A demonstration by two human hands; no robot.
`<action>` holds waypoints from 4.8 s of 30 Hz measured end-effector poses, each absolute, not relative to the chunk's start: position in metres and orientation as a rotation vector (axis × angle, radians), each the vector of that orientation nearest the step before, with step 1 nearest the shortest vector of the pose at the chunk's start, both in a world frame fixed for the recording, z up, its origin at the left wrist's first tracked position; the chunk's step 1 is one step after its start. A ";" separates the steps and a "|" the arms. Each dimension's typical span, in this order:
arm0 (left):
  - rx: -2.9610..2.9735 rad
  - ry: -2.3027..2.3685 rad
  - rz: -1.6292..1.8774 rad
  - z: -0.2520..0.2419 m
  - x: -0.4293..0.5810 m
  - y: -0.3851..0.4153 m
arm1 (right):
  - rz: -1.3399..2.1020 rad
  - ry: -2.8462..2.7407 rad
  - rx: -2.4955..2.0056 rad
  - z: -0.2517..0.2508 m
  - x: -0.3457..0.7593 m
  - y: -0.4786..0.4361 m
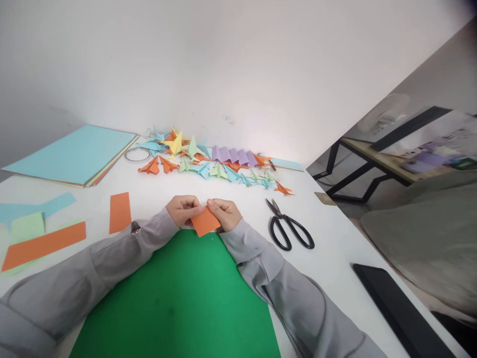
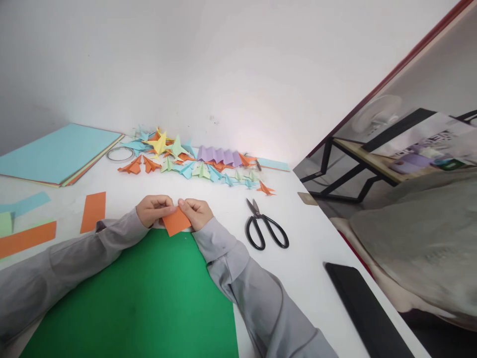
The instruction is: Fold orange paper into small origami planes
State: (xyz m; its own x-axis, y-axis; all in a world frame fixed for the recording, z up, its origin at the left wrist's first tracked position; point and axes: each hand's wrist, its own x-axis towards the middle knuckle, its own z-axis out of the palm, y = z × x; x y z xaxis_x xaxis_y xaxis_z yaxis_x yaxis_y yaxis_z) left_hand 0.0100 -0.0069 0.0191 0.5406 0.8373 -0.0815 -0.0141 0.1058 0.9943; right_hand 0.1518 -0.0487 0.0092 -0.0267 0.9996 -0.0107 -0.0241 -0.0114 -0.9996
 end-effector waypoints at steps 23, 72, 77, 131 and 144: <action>1.561 0.720 0.701 0.016 0.010 -0.006 | 1.463 -1.345 -1.144 0.006 0.157 -0.049; 1.409 0.842 0.914 0.013 0.007 0.000 | 1.116 -1.104 -1.207 0.009 0.151 -0.049; 1.401 0.799 0.889 0.013 0.006 0.002 | 1.068 -1.138 -1.171 0.005 0.154 -0.045; 1.391 0.873 0.722 0.023 0.007 0.000 | 1.076 -1.017 -1.131 0.004 0.154 -0.040; 1.459 0.776 0.601 0.018 0.007 -0.004 | 1.072 -1.133 -1.154 0.007 0.156 -0.044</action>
